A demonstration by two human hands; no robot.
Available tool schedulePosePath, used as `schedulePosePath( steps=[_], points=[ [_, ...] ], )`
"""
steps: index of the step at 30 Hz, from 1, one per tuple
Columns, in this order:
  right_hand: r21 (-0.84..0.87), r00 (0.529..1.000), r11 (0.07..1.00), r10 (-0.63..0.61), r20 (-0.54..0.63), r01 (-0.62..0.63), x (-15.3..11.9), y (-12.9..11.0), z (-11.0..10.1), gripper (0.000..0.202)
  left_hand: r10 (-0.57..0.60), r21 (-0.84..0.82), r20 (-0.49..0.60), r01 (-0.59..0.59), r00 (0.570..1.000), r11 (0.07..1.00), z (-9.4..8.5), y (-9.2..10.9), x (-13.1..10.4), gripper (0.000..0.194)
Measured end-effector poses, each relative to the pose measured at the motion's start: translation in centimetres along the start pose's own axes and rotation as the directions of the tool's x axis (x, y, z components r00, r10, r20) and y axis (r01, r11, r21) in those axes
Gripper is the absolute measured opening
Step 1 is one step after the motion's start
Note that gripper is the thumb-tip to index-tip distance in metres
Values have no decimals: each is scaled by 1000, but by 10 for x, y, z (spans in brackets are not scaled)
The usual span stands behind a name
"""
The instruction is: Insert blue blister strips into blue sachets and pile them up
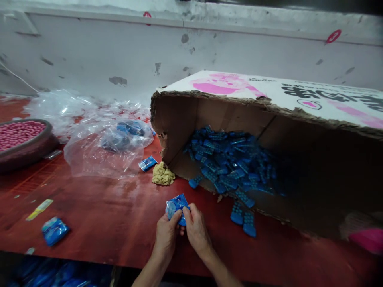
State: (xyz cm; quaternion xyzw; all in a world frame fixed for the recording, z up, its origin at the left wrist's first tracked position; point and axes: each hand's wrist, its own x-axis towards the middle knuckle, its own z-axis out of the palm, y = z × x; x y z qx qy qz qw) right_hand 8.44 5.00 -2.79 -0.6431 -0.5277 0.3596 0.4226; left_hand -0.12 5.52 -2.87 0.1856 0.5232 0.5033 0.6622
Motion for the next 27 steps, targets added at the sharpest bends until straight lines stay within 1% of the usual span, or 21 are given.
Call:
schedulePosePath(
  steps=[3, 5, 8, 10, 11, 14, 15, 17, 18, 20, 21, 22, 24, 27],
  points=[
    [56, 1000, 998, 17, 9, -17, 0, 1, 2, 24, -42, -35, 11, 42, 999, 998, 1, -2, 1, 30],
    [97, 998, 994, 49, 25, -51, 0, 2, 3, 26, -70, -56, 24, 71, 997, 996, 0, -2, 0, 33],
    [104, 997, 993, 51, 50, -56, -1, 2, 1, 27, -106, -36, 98, 110, 990, 993, -3, 3, -2, 34],
    [53, 998, 999, 5, 60, -8, -1, 1, -3, 30, -126, 5, 139, 127, 982, 992, -7, 7, -5, 33],
    [21, 997, 1000, -21, 71, 19, -1, 0, -6, 32, -130, 27, 138, 127, 982, 991, -9, 9, -6, 33],
    [-86, 988, 991, -86, 129, 98, 4, -5, -14, 37, -131, 56, 67, 127, 989, 990, -15, 12, -6, 35],
    [-143, 985, 981, -115, 128, 133, 9, -8, -16, 36, -145, 53, 45, 142, 988, 988, -17, 12, -6, 37],
    [-313, 980, 929, -178, 84, 195, 25, -12, -19, 27, -191, 35, 25, 190, 981, 981, -19, 10, -6, 38],
    [-419, 977, 884, -206, 45, 206, 36, -13, -19, 21, -215, 23, 24, 215, 976, 976, -20, 10, -6, 39],
    [-625, 972, 759, -235, -1, 183, 58, -14, -16, 28, -252, -5, 30, 252, 967, 968, -21, 9, -7, 37],
    [-694, 969, 698, -247, -4, 175, 67, -13, -14, 31, -269, -23, 30, 270, 963, 963, -21, 10, -8, 36],
    [-736, 967, 654, -256, 2, 175, 75, -12, -12, 30, -288, -44, 27, 289, 957, 956, -21, 11, -9, 33],
    [-767, 963, 613, -269, 24, 190, 80, -8, -9, 23, -326, -92, 13, 326, 945, 941, -21, 13, -13, 28],
    [-763, 958, 602, -278, 73, 233, 67, 1, -13, 14, -390, -171, -21, 381, 921, 909, -22, 19, -17, 21]
  ],
)
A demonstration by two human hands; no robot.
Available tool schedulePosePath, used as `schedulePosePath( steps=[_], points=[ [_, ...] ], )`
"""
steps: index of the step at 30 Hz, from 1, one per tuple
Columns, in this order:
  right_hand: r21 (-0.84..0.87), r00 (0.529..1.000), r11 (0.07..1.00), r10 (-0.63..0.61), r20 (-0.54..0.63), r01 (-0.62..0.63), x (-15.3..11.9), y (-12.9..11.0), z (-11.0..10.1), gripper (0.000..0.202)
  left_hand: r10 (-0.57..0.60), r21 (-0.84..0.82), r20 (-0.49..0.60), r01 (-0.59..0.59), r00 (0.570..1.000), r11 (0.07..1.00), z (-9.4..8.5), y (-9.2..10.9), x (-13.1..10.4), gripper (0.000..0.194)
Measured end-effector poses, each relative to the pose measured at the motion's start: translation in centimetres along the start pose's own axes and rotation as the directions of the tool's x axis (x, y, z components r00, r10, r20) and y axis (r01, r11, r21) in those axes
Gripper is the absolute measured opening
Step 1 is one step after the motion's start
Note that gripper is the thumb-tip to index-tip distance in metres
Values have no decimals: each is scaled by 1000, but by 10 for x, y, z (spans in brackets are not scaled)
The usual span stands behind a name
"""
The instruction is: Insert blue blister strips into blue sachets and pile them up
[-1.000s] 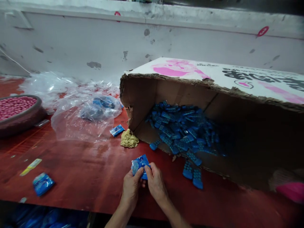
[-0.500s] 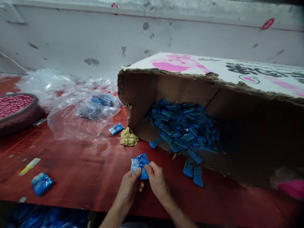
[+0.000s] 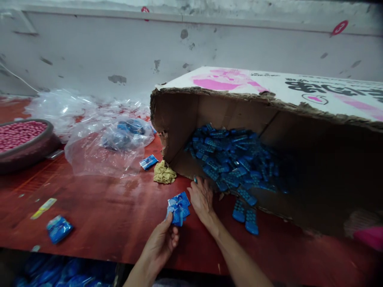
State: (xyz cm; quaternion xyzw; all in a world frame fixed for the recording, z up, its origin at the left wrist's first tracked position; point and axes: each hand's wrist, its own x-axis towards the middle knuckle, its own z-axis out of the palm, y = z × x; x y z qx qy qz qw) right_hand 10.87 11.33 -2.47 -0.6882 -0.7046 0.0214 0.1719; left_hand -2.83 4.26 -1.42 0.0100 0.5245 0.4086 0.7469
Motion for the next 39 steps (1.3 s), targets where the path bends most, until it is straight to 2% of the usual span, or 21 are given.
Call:
schedulePosePath(
  steps=[4, 8, 11, 13, 15, 17, 18, 20, 24, 27, 33, 39],
  points=[
    [44, 997, 996, -80, 13, 79, -34, 14, -3, 25, -58, -69, -14, 57, 998, 996, -1, 3, -2, 17],
    [113, 999, 993, 29, -38, -24, -48, 26, -3, 37, -37, -72, -11, 36, 999, 997, -1, 2, -1, 17],
    [306, 996, 948, 92, -19, -81, -48, 29, -5, 37, 11, -58, -47, -14, 999, 998, 0, 0, 1, 16],
    [568, 988, 809, 133, 72, -150, -49, 27, -11, 35, 43, -41, -77, -46, 996, 998, 1, 1, 1, 18],
    [810, 968, 531, 109, 226, -249, -54, 24, -21, 33, 67, -13, -91, -68, 994, 998, 2, 1, 2, 21],
    [903, 944, 283, 26, 329, -322, -61, 18, -31, 34, 83, 7, -82, -82, 993, 997, 2, 0, 3, 21],
    [915, 941, 231, -2, 340, -330, -64, 15, -36, 35, 88, 11, -75, -88, 993, 996, 2, 0, 4, 21],
    [920, 953, 262, -8, 304, -291, -70, 10, -43, 36, 97, 12, -57, -97, 994, 995, 1, -2, 4, 20],
    [876, 981, 458, -38, 191, -153, -76, 2, -47, 38, 115, 28, -29, -114, 993, 993, 1, -4, 3, 22],
    [834, 980, 544, -101, 170, -88, -76, 2, -49, 42, 135, 33, -17, -135, 991, 990, 1, -3, 4, 23],
    [777, 972, 629, -199, 127, 27, -76, 6, -54, 44, 184, 65, 61, -188, 981, 980, -2, -1, 6, 29],
    [746, 972, 661, -215, 91, 76, -76, 7, -52, 45, 182, 65, 58, -186, 982, 980, -1, 3, 2, 30]
  ],
)
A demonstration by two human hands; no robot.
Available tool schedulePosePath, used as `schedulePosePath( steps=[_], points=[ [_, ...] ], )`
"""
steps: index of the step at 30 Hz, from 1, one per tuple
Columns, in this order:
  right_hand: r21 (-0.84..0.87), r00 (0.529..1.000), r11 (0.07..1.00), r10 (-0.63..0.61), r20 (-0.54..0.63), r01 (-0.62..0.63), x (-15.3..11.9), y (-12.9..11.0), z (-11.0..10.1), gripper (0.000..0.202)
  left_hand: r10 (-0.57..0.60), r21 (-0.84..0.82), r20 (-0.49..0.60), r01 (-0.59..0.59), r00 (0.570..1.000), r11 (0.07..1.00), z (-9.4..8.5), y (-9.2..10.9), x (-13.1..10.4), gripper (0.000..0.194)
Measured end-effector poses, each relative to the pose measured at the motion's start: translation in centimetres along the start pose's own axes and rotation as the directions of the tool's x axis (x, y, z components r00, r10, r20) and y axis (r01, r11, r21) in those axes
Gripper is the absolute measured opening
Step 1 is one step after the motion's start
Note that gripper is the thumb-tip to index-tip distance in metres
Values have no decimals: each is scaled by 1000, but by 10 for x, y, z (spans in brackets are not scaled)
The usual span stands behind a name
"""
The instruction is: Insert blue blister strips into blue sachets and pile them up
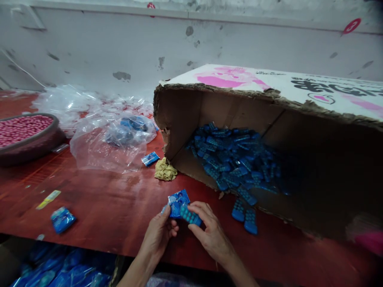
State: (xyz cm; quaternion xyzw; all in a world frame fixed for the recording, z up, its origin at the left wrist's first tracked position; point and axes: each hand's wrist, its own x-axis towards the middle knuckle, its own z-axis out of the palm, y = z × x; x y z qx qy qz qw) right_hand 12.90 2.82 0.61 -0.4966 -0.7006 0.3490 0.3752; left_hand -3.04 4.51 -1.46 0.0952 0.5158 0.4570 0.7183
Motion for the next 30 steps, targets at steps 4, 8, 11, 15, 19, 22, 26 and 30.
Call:
schedulePosePath(
  steps=[4, 8, 11, 15, 19, 22, 26, 30],
  points=[
    [-32, 998, 998, -55, 12, 55, -1, 1, 2, 46, 5, -16, -23, -5, 1000, 1000, -1, 1, 1, 30],
    [-70, 994, 993, -93, 58, 97, -2, 1, 0, 46, 15, 3, 41, -15, 999, 1000, -1, 4, 2, 31],
    [-92, 990, 990, -98, 105, 108, -1, 0, -3, 47, 50, 36, 67, -52, 997, 998, -2, 7, 3, 33],
    [-69, 988, 996, -50, 145, 61, 1, -3, -6, 47, 145, 87, 60, -149, 988, 985, -4, 10, 6, 34],
    [-31, 989, 999, -23, 146, 28, 1, -6, -7, 47, 156, 93, 84, -164, 984, 982, -8, 10, 7, 33],
    [-33, 988, 999, -17, 151, 22, 1, -7, -9, 46, 146, 95, 108, -157, 983, 983, -8, 10, 7, 32],
    [-54, 986, 998, -30, 167, 40, 1, -8, -11, 47, 151, 112, 124, -165, 981, 980, -7, 11, 7, 28],
    [-37, 988, 998, -38, 149, 43, 1, -8, -9, 47, 197, 132, 127, -214, 972, 968, -7, 12, 7, 24]
  ],
)
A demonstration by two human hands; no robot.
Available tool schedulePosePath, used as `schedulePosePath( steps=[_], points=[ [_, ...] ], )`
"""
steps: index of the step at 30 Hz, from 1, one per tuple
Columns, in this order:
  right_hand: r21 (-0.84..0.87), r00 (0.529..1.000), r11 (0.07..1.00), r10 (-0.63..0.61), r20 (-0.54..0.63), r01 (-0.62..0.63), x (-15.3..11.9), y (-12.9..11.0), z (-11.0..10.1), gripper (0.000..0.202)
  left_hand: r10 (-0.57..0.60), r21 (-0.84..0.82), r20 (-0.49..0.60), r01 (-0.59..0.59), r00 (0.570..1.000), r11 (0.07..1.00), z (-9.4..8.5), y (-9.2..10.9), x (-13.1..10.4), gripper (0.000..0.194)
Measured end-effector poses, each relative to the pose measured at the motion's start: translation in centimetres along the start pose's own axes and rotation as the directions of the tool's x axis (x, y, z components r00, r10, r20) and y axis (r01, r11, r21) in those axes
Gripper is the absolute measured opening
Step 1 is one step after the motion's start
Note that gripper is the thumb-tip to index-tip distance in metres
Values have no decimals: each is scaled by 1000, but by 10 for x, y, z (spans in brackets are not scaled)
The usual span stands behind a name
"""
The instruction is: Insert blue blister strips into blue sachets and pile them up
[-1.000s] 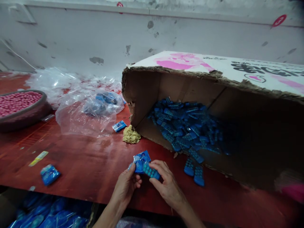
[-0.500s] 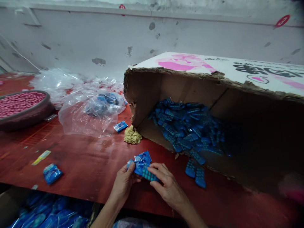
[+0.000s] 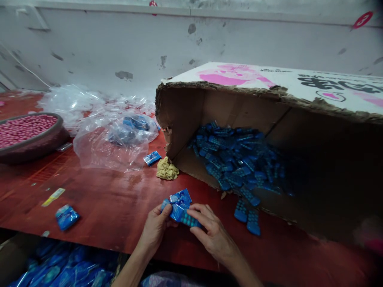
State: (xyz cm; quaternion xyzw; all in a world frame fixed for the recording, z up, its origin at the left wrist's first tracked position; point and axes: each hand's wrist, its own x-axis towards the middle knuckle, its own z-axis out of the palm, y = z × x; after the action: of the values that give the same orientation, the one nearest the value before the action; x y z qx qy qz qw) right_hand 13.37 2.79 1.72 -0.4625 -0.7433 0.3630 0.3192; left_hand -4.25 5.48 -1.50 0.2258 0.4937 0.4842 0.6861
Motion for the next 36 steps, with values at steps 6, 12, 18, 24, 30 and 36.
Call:
schedulePosePath(
  steps=[6, 12, 18, 24, 30, 36],
  points=[
    [44, 998, 998, 43, -38, -41, -1, 0, 3, 46, -13, 8, 37, 13, 999, 1000, -1, 1, 0, 24],
    [-116, 989, 992, -65, -134, 50, -2, 11, 25, 49, -89, -75, -38, 86, 995, 993, 12, -5, -6, 29],
    [-34, 982, 999, -31, -184, 26, -5, 10, 40, 48, -201, -179, 88, 214, 976, 960, 16, -9, -10, 19],
    [504, 992, 861, 112, -57, -68, -3, 16, 17, 46, -293, -131, 285, 340, 913, 931, 5, 4, -12, 19],
    [769, 978, 611, 189, 93, -191, -2, 33, 29, 85, -327, -134, 435, 419, 839, 898, 11, 4, -13, 26],
    [825, 975, 533, 204, 89, -187, -2, 30, 30, 80, -317, -224, 335, 402, 887, 888, 20, -10, -22, 21]
  ],
)
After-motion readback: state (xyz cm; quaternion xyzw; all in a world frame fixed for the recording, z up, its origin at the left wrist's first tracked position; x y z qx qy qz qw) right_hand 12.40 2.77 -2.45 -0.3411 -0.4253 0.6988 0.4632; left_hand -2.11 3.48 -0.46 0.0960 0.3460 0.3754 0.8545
